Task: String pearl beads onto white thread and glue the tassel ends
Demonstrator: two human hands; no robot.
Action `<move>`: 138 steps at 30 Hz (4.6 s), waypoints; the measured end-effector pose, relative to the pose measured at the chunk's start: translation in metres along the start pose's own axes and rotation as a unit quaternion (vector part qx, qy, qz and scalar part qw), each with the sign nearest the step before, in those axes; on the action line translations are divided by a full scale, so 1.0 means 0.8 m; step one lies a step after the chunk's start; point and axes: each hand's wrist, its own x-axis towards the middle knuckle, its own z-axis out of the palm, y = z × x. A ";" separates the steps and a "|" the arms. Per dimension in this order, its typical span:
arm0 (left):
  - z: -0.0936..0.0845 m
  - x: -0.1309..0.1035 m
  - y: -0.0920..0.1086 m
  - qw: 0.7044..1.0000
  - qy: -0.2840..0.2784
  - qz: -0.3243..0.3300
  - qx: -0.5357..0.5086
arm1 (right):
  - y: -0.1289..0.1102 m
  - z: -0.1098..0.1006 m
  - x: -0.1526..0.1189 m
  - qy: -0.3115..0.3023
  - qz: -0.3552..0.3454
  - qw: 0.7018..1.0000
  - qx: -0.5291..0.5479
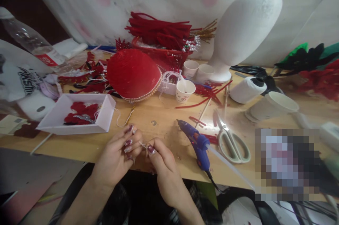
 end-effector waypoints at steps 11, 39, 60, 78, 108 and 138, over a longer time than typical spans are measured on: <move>0.015 0.000 0.012 0.999 -0.004 -0.049 -0.018 | -0.013 -0.016 -0.004 0.039 -0.167 0.956 -0.240; 0.003 -0.018 -0.006 0.964 0.032 0.091 0.246 | -0.005 0.011 0.000 0.057 -0.158 0.985 0.043; -0.006 -0.010 -0.001 0.939 0.032 0.120 0.321 | -0.013 -0.006 0.005 0.060 -0.136 0.988 0.032; 0.015 -0.062 -0.037 0.803 -0.022 0.337 0.492 | -0.013 0.007 0.004 0.236 -0.215 0.941 -0.115; 0.012 -0.062 -0.016 0.790 0.030 0.319 0.523 | -0.023 0.005 0.002 0.202 -0.236 0.937 -0.162; -0.003 -0.024 0.017 0.966 0.035 0.074 0.245 | -0.016 -0.005 -0.001 0.021 -0.086 0.991 0.096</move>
